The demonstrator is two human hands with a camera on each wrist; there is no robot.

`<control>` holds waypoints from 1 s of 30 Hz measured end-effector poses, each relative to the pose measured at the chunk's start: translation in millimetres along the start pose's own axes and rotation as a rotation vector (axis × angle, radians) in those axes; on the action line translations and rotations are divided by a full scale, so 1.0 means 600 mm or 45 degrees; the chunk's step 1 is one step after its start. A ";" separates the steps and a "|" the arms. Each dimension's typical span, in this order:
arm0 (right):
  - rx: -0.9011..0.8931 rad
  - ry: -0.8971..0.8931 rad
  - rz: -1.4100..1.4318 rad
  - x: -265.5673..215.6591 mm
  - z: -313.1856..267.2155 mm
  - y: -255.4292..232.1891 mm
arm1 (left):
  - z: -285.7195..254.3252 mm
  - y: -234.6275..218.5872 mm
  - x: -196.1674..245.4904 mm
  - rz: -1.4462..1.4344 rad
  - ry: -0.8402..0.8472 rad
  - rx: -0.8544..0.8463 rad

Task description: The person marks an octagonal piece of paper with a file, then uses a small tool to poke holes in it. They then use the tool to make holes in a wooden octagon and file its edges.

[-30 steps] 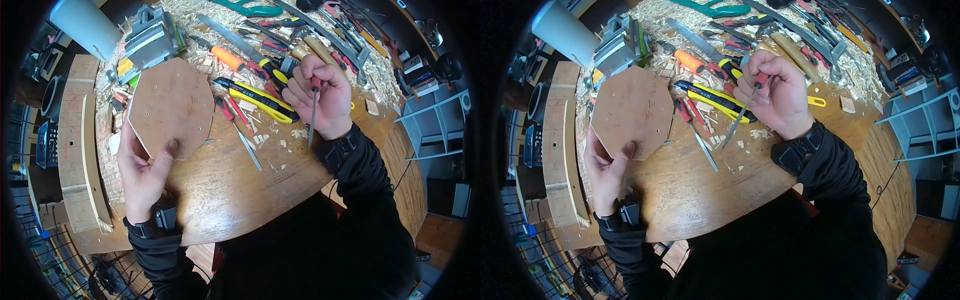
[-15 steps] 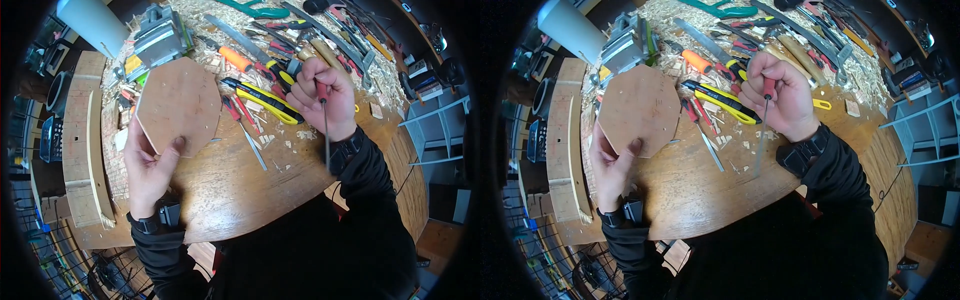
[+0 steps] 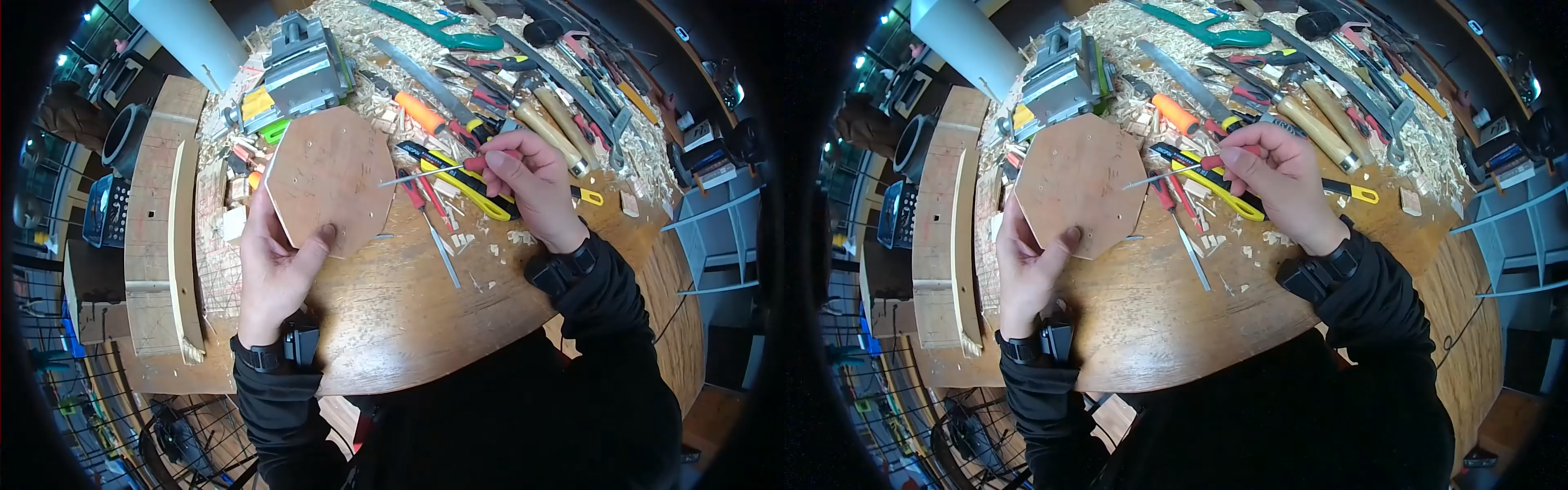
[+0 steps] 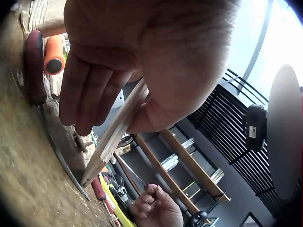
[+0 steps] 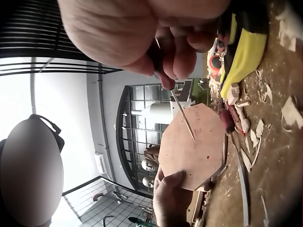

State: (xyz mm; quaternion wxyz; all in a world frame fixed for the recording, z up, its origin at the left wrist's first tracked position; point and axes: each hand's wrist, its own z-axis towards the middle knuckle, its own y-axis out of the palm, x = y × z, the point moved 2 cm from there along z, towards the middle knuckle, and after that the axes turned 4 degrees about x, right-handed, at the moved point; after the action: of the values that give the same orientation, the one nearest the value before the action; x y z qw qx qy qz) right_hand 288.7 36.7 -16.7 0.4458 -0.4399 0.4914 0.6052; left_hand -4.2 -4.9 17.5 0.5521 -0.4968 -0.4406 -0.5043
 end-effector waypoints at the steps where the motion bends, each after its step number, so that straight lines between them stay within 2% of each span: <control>1: 0.029 -0.019 -0.018 0.001 0.000 0.000 | 0.000 0.000 0.001 0.011 0.006 -0.003; 20: 0.000 -0.048 -0.135 0.007 -0.002 0.002 | 0.000 -0.002 -0.005 0.022 0.023 -0.022; 26: -0.105 -0.322 -0.329 0.005 -0.011 0.007 | -0.009 0.005 -0.001 0.028 0.008 -0.088; 28: -0.030 -0.165 -0.234 0.007 -0.014 0.012 | -0.009 0.002 -0.004 0.008 -0.036 -0.144; 29: -0.040 -0.177 -0.234 0.002 -0.016 0.013 | -0.012 0.003 -0.008 -0.018 -0.096 -0.204; 30: -0.067 -0.084 -0.267 -0.002 -0.016 0.014 | -0.016 0.007 -0.012 -0.059 -0.073 -0.169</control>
State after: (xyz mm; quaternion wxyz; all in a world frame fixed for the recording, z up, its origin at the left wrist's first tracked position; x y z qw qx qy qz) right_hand 281.7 25.9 -15.2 0.5109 -0.4801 0.4116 0.5823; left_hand -0.6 -13.8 9.0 0.4934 -0.5363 -0.4331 -0.5305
